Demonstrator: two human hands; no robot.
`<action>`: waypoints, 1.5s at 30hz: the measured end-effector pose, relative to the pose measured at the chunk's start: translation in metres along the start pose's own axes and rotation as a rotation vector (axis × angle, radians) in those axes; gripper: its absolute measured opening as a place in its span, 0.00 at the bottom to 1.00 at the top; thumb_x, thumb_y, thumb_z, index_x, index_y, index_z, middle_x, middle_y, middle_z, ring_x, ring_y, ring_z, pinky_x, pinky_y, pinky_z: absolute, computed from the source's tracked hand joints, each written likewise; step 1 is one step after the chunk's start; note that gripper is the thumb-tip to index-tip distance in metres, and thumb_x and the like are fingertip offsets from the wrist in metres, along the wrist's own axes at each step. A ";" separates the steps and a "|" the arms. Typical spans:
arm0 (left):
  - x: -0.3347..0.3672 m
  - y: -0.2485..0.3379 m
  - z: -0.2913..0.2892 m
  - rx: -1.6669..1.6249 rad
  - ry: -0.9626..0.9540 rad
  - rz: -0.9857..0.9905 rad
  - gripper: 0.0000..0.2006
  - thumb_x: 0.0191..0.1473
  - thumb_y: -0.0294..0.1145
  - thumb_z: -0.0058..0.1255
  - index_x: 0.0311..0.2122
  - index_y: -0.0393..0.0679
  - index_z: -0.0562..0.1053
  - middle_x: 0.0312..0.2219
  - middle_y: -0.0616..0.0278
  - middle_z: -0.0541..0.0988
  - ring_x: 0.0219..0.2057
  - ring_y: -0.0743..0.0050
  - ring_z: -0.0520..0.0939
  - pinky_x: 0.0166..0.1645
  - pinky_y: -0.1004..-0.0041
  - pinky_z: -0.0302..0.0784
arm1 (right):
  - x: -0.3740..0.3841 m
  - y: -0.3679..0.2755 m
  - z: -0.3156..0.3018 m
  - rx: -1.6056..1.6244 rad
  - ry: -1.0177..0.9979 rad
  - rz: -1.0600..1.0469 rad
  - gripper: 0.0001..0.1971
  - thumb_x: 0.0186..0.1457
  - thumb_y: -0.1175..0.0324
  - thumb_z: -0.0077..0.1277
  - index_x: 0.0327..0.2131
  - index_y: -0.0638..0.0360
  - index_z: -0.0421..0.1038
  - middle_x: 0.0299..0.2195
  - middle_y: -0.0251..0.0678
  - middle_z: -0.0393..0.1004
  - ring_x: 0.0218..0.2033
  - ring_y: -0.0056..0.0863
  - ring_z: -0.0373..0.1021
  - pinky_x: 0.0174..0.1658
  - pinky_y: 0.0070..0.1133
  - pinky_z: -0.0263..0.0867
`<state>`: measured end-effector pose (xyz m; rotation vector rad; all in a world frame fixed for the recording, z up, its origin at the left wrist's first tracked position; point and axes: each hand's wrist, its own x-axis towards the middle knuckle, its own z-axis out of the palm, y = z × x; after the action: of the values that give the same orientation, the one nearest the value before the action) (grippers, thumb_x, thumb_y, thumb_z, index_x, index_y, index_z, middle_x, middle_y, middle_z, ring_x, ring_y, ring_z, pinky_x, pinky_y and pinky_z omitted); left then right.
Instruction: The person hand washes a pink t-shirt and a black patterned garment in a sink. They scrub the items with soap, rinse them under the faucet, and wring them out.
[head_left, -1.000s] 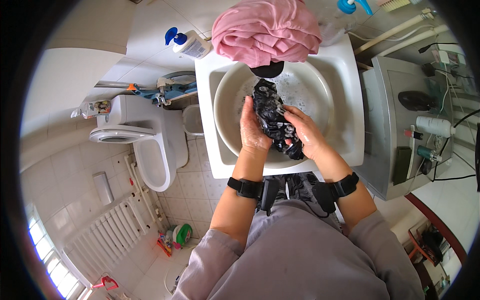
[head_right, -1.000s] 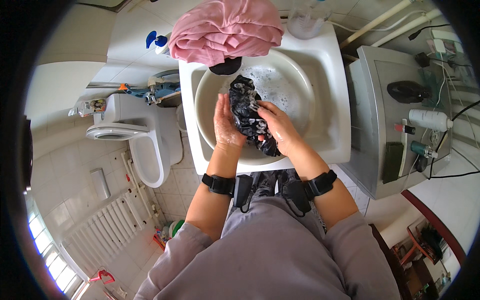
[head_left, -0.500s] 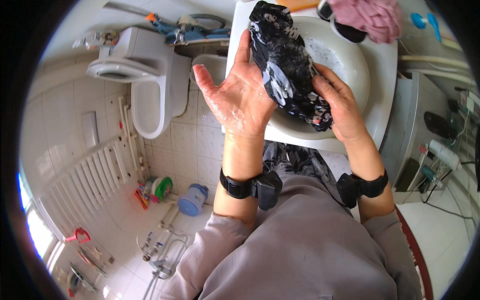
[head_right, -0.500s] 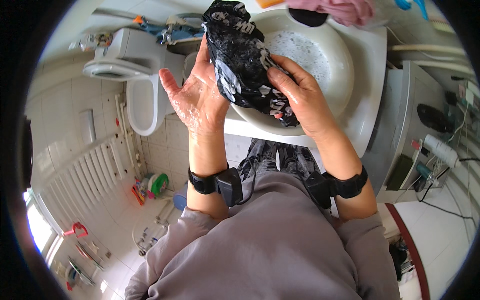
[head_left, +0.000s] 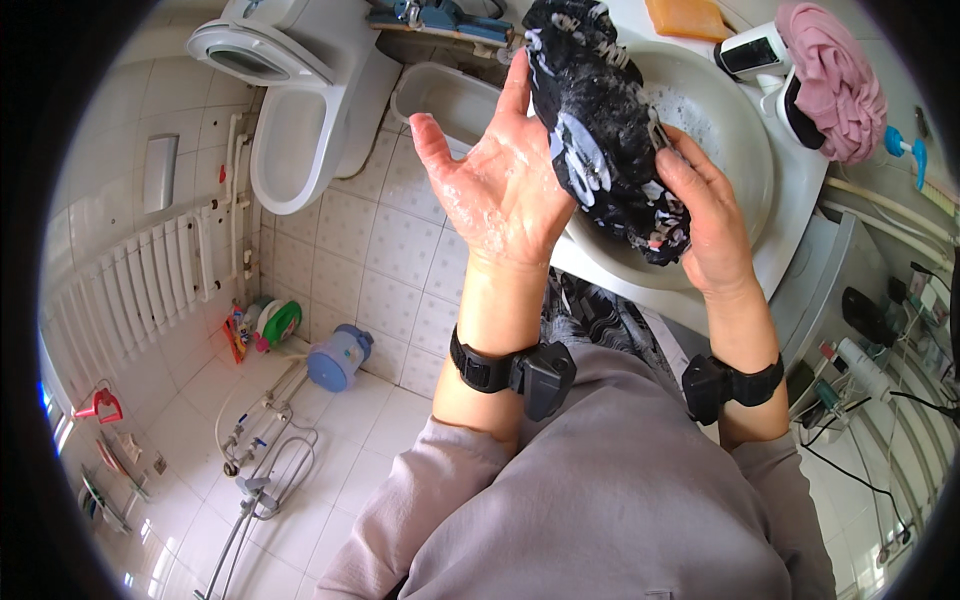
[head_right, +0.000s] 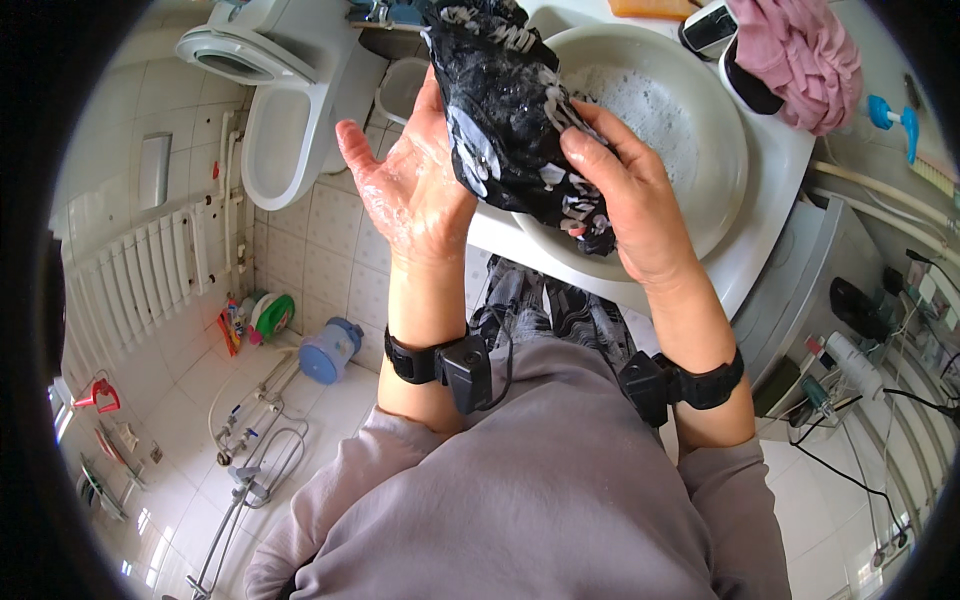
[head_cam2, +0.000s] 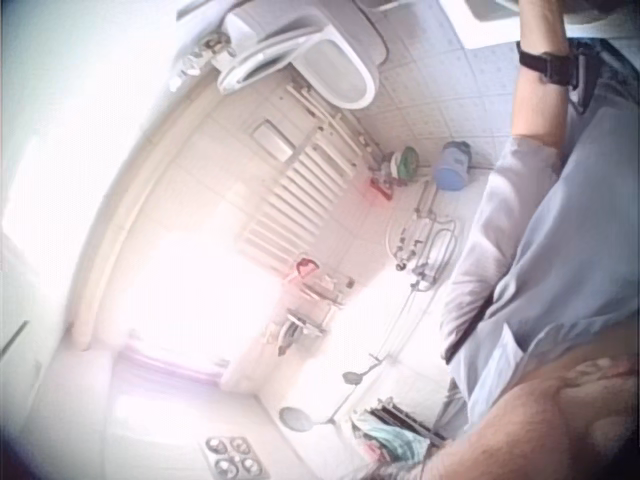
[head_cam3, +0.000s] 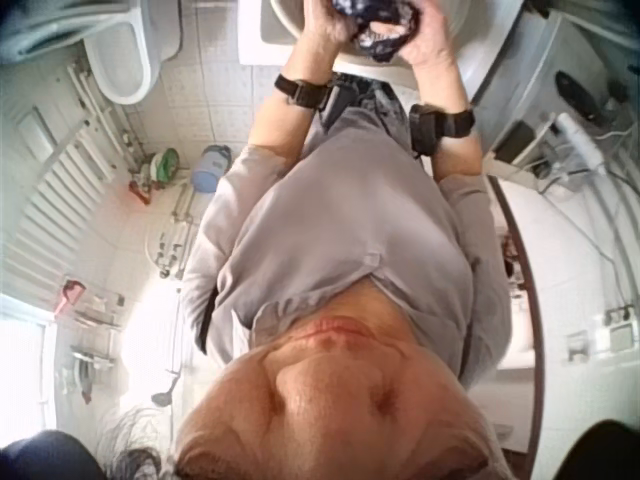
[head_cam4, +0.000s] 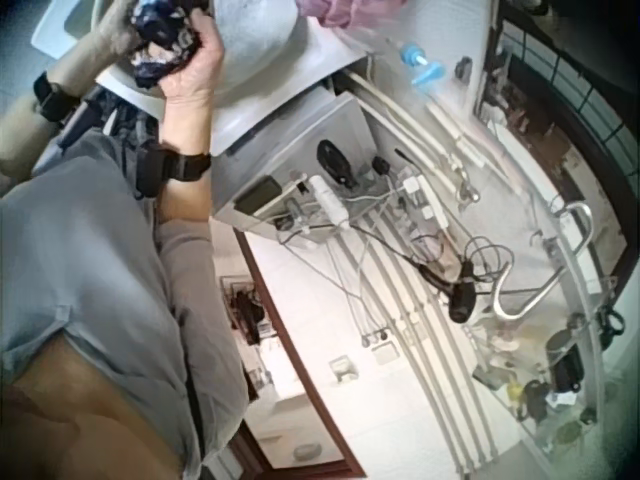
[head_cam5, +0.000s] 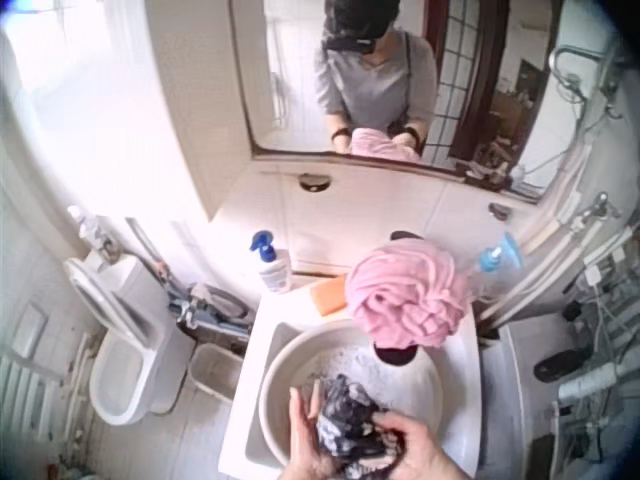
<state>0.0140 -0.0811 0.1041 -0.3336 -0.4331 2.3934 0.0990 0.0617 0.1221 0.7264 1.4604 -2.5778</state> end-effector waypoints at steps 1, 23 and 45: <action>0.003 -0.002 -0.001 0.013 0.007 -0.006 0.42 0.42 0.59 0.46 0.57 0.38 0.53 0.55 0.46 0.58 0.56 0.50 0.58 0.60 0.55 0.51 | 0.001 0.000 -0.003 0.024 -0.015 -0.027 0.23 0.51 0.67 0.50 0.50 0.65 0.60 0.40 0.33 0.70 0.40 0.17 0.66 0.45 0.16 0.62; 0.080 -0.071 -0.099 0.938 0.494 -0.145 0.19 0.53 0.33 0.48 0.49 0.42 0.60 0.34 0.56 0.74 0.25 0.68 0.76 0.31 0.70 0.74 | -0.044 0.029 -0.019 -0.776 0.460 -0.615 0.30 0.46 0.60 0.55 0.53 0.50 0.58 0.35 0.45 0.68 0.35 0.42 0.69 0.38 0.29 0.65; 0.061 -0.061 -0.072 0.926 0.591 -0.257 0.18 0.52 0.48 0.44 0.41 0.45 0.67 0.32 0.60 0.74 0.37 0.66 0.76 0.44 0.63 0.71 | 0.034 0.051 -0.108 0.095 0.643 -0.190 0.14 0.53 0.57 0.47 0.29 0.59 0.71 0.19 0.28 0.71 0.19 0.20 0.68 0.21 0.19 0.60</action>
<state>0.0291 0.0186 0.0546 -0.4774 0.8249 1.8679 0.1230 0.1292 0.0199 1.6178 1.6180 -2.6999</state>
